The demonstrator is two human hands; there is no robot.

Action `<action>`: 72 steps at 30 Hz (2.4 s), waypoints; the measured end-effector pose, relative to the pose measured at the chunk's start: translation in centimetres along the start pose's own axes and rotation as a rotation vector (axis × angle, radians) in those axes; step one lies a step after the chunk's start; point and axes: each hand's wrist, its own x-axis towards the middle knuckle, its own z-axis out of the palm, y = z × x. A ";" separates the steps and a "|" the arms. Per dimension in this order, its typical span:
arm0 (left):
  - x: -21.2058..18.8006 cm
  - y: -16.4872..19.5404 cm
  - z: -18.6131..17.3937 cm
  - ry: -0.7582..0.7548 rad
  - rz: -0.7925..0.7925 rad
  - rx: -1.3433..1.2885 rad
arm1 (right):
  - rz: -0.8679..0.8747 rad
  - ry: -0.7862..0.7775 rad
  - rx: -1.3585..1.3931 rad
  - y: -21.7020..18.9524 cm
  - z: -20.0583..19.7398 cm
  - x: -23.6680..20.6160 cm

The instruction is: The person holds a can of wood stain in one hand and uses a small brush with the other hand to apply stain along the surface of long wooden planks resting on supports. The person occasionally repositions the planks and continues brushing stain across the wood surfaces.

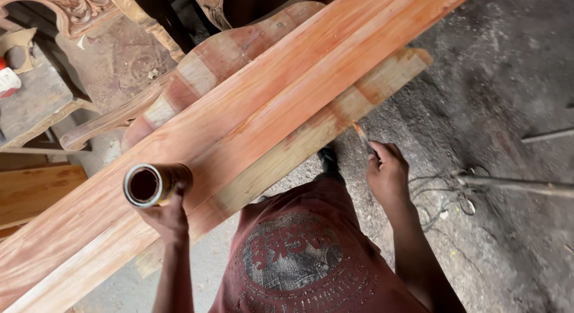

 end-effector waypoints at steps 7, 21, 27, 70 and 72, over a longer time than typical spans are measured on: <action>-6.3 5.8 11.3 0.047 -0.198 -0.050 | -0.319 0.061 -0.010 6.6 -1.6 14.0; -6.6 10.9 23.0 0.067 -0.232 0.117 | -0.579 -0.225 0.002 8.5 0.5 26.0; -6.3 10.8 23.6 0.076 -0.381 0.260 | -0.533 -0.220 -0.019 8.4 0.7 26.6; -6.1 15.1 29.5 0.005 -0.344 -0.081 | -0.532 -0.190 0.042 11.6 -5.7 29.6; -5.5 15.8 33.4 0.044 -0.314 0.035 | -0.564 -0.240 0.073 12.7 -6.2 32.1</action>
